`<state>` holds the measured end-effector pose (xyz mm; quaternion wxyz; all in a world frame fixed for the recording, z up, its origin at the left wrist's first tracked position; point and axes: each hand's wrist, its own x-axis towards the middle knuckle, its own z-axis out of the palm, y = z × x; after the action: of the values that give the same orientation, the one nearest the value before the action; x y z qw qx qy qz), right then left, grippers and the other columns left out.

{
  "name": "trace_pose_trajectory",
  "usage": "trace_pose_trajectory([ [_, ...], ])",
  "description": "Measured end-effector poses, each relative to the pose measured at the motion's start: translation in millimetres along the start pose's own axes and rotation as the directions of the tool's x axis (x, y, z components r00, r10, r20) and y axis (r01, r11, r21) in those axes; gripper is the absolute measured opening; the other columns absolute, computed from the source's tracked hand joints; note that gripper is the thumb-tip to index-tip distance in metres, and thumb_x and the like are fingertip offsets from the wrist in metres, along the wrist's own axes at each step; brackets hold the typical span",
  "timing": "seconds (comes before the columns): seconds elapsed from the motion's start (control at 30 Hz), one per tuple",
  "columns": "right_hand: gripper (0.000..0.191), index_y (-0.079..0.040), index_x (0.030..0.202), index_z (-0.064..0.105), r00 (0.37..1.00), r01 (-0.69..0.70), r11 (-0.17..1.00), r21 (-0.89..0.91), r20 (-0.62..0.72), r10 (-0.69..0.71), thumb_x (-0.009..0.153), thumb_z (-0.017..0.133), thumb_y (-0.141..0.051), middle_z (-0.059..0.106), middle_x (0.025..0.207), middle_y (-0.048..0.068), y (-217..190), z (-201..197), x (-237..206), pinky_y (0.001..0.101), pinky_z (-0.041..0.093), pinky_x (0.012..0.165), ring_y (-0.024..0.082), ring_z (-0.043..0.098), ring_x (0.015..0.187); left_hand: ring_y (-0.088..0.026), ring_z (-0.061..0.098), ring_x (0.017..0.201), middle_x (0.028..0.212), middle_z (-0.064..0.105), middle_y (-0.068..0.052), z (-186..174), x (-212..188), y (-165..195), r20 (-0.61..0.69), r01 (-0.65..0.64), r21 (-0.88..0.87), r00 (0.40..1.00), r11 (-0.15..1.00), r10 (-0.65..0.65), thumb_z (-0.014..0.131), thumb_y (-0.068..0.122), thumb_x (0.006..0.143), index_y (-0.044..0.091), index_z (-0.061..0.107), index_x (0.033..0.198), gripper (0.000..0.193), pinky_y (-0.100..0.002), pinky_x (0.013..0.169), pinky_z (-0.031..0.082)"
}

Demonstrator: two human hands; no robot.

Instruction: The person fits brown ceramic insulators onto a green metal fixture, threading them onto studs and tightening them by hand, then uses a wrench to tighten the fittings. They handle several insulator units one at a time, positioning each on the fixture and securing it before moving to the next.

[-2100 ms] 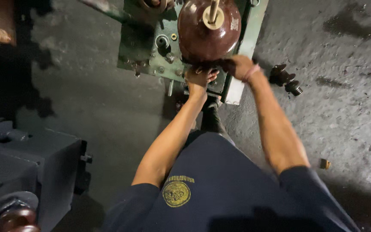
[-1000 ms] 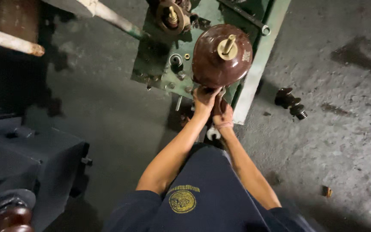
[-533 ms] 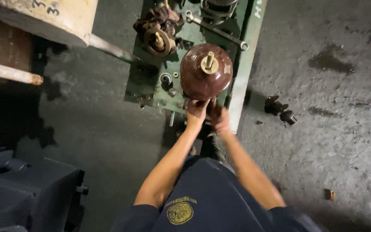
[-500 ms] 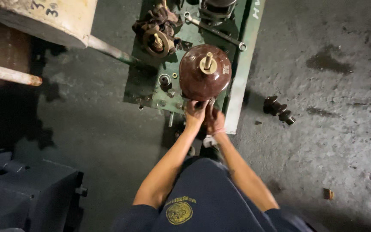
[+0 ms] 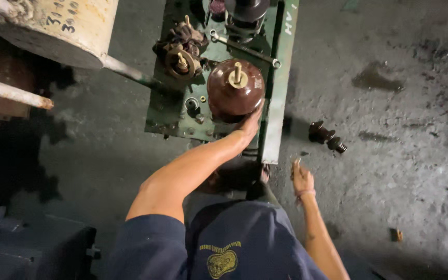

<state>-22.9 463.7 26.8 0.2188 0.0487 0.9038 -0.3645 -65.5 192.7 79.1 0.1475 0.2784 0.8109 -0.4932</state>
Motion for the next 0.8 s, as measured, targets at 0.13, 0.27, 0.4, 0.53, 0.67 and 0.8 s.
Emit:
trace_pose_trajectory([
  [0.13, 0.076, -0.004, 0.083, 0.073, 0.993, -0.068, 0.989, -0.135, 0.089, 0.081, 0.102, 0.034, -0.066, 0.072, 0.07, 0.016, 38.9, -2.4, -14.8, 0.0456, 0.053, 0.072, 0.031, 0.071, 0.07, -0.032, 0.058, 0.12, 0.12, 0.071, -0.009, 8.0, 40.7, 18.0, 0.324, -0.007, 0.612, 0.914, 0.791, -0.243, 0.049, 0.03, 0.1, 0.011, 0.072, 0.114, 0.033, -0.07, 0.111, 0.023],
  [0.27, 0.085, -0.002, 0.1, 0.076, 0.964, -0.155, 0.923, -0.352, 0.15, 0.219, 0.101, 0.028, -0.073, 0.072, 0.092, 0.026, 99.8, -24.0, -30.3, 0.0508, 0.052, 0.084, 0.041, 0.068, 0.093, -0.028, 0.061, 0.111, 0.113, 0.073, -0.007, 4.4, 62.1, 21.4, 0.471, -0.15, 0.663, 0.845, 0.734, -0.253, 0.048, 0.033, 0.101, 0.014, 0.073, 0.109, 0.032, -0.066, 0.103, 0.03],
  [0.4, 0.086, -0.005, 0.106, 0.075, 0.862, -0.403, 0.861, -0.31, 0.187, 0.471, 0.095, 0.029, -0.077, 0.075, 0.095, 0.022, 168.3, -54.1, -46.0, 0.0508, 0.057, 0.084, 0.04, 0.076, 0.093, -0.028, 0.059, 0.112, 0.117, 0.072, -0.01, 3.3, 67.5, 22.4, 0.546, -0.378, 0.783, 0.798, 0.494, -0.256, 0.054, 0.045, 0.098, 0.015, 0.072, 0.112, 0.038, -0.054, 0.105, 0.037],
  [0.53, 0.088, -0.008, 0.106, 0.077, 0.878, -0.362, 0.863, -0.353, 0.182, 0.443, 0.094, 0.03, -0.08, 0.078, 0.091, 0.018, 216.6, -80.1, -52.4, 0.0466, 0.054, 0.083, 0.034, 0.074, 0.093, -0.035, 0.058, 0.121, 0.123, 0.07, -0.01, -3.6, 45.8, 23.2, 0.064, 0.03, -0.132, 0.998, 0.991, -0.022, 0.051, 0.027, 0.102, 0.009, 0.076, 0.124, 0.038, -0.063, 0.11, 0.023],
  [0.67, 0.082, -0.007, 0.106, 0.079, 0.827, -0.457, 0.84, -0.293, 0.209, 0.523, 0.094, 0.037, -0.077, 0.077, 0.088, 0.016, 225.9, -96.0, -41.7, 0.0471, 0.058, 0.075, 0.033, 0.076, 0.084, -0.036, 0.054, 0.125, 0.128, 0.066, -0.011, -18.7, 22.2, 10.5, 0.192, -0.014, -0.094, 0.981, 0.995, 0.032, 0.046, 0.032, 0.102, 0.011, 0.071, 0.131, 0.044, -0.063, 0.104, 0.028],
  [0.8, 0.075, -0.011, 0.108, 0.075, 0.846, -0.457, 0.867, -0.198, 0.203, 0.493, 0.091, 0.043, -0.077, 0.074, 0.085, 0.009, 205.3, -100.7, -21.1, 0.0413, 0.052, 0.071, 0.025, 0.067, 0.078, -0.035, 0.055, 0.125, 0.129, 0.068, -0.01, -26.8, 20.1, 1.2, 0.253, -0.051, -0.012, 0.966, 0.999, 0.052, 0.049, 0.032, 0.102, 0.012, 0.072, 0.131, 0.042, -0.062, 0.106, 0.029],
])
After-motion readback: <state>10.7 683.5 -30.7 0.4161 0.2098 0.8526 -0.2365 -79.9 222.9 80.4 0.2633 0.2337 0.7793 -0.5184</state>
